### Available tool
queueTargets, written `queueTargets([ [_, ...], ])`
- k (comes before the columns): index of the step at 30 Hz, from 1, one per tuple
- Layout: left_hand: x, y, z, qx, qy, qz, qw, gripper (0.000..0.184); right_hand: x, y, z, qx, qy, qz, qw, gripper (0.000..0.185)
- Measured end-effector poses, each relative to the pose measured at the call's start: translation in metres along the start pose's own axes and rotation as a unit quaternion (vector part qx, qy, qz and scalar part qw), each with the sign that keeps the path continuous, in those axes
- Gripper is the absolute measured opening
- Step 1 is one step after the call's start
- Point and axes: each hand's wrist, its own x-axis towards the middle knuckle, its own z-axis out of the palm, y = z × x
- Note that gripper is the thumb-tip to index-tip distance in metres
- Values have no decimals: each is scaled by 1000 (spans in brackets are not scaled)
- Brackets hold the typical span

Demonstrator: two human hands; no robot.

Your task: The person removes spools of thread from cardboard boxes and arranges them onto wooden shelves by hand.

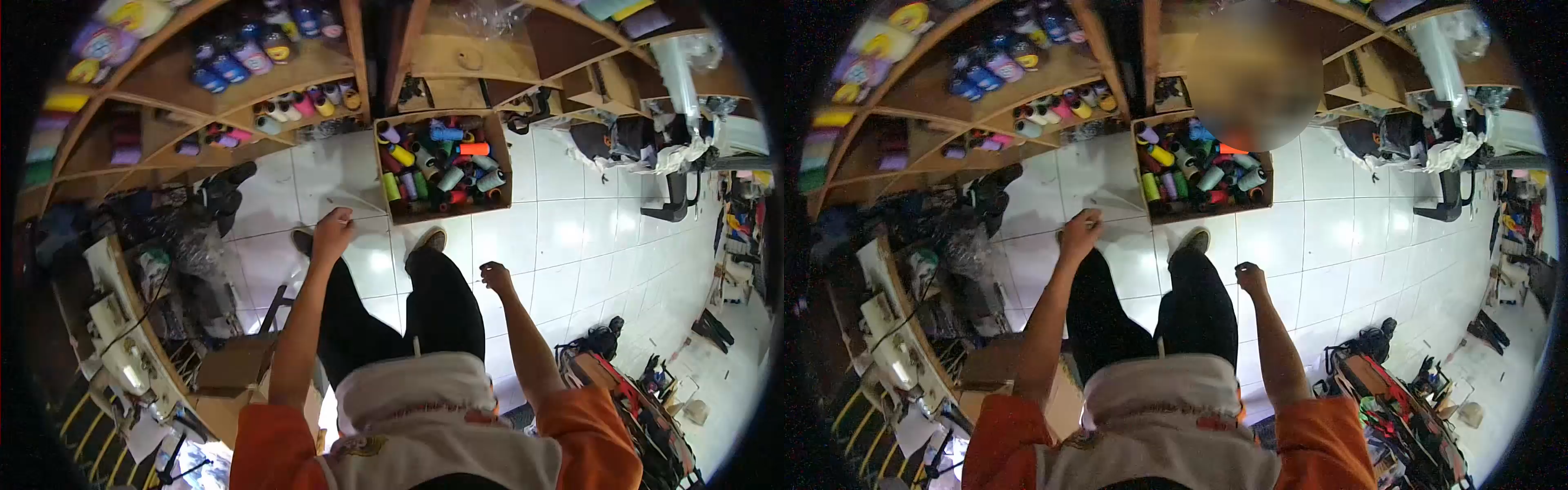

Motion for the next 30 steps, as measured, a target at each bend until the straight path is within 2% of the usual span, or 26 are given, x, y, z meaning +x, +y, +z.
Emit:
queueTargets([
  [1, 33, -33, 44, -20, -26, -32, 999, 30, 14, 5, 0, -165, 19, -96, 981, 20],
  [3, 87, -53, 111, 52, -7, -50, 997, 50, 47, -5, 10, -171, 111, -174, 963, 35],
  [4, 115, -55, 134, 12, -53, -122, 991, 60, 68, -11, 18, -165, 126, -195, 958, 43],
  [5, 128, -56, 158, 21, 2, -143, 989, 61, 88, -21, 28, -161, 139, -220, 952, 51],
  [6, 146, -81, 191, 43, 38, -96, 994, 60, 102, -44, 37, -163, 116, -161, 966, 57],
  [7, 163, -107, 224, 69, 75, -51, 994, 59, 126, -48, 54, -132, 141, -110, 975, 61],
  [8, 172, -121, 241, 66, 63, -60, 994, 52, 153, -36, 71, 9, 105, -23, 994, 62],
  [9, 181, -134, 258, 62, 52, -70, 994, 45, 184, -14, 90, 147, 62, 66, 985, 63],
  [10, 188, -135, 253, 23, 32, -142, 989, 39, 211, 6, 110, 15, 72, 11, 997, 61],
  [11, 192, -140, 241, 12, -72, -85, 994, 36, 229, 17, 125, -118, 83, -40, 989, 59],
  [12, 194, -151, 240, 11, -79, -81, 994, 36, 215, -19, 138, -267, 175, -186, 929, 45],
  [13, 191, -160, 240, 9, -90, -78, 993, 36, 213, -40, 146, -275, 163, -106, 941, 33],
  [15, 180, -177, 243, -27, -46, -64, 997, 35, 206, -40, 158, -202, 226, -164, 939, 26],
  [16, 181, -180, 239, -45, -21, -50, 998, 35, 204, -38, 161, -281, 230, -154, 919, 22],
  [19, 170, -190, 211, -18, -30, -85, 996, 37, 194, -49, 185, -284, 235, -108, 923, 19],
  [20, 166, -199, 199, -48, -25, -91, 994, 38, 189, -55, 198, -299, 224, -89, 923, 21],
  [21, 164, -211, 187, -77, -21, -100, 992, 40, 182, -63, 213, -314, 209, -68, 924, 23],
  [22, 162, -217, 172, -25, -37, -134, 990, 40, 176, -69, 225, -322, 169, -84, 928, 27],
  [23, 160, -240, 162, 25, -35, -82, 996, 34, 167, -71, 239, -329, 124, -95, 931, 32],
  [24, 160, -271, 166, 5, 23, -83, 996, 30, 161, -74, 259, -345, 152, -173, 910, 34],
  [26, 147, -278, 114, 34, 35, -137, 989, 27, 143, -82, 296, -355, 86, -171, 915, 36],
  [27, 143, -289, 85, -21, 0, -146, 989, 25, 139, -95, 315, -343, 2, -91, 935, 35],
  [28, 138, -323, 77, 42, -22, -162, 986, 25, 139, -94, 340, -339, 1, -135, 931, 36],
  [30, 128, -341, 35, 28, 47, -128, 990, 33, 122, -101, 382, -326, -49, -126, 936, 37],
])
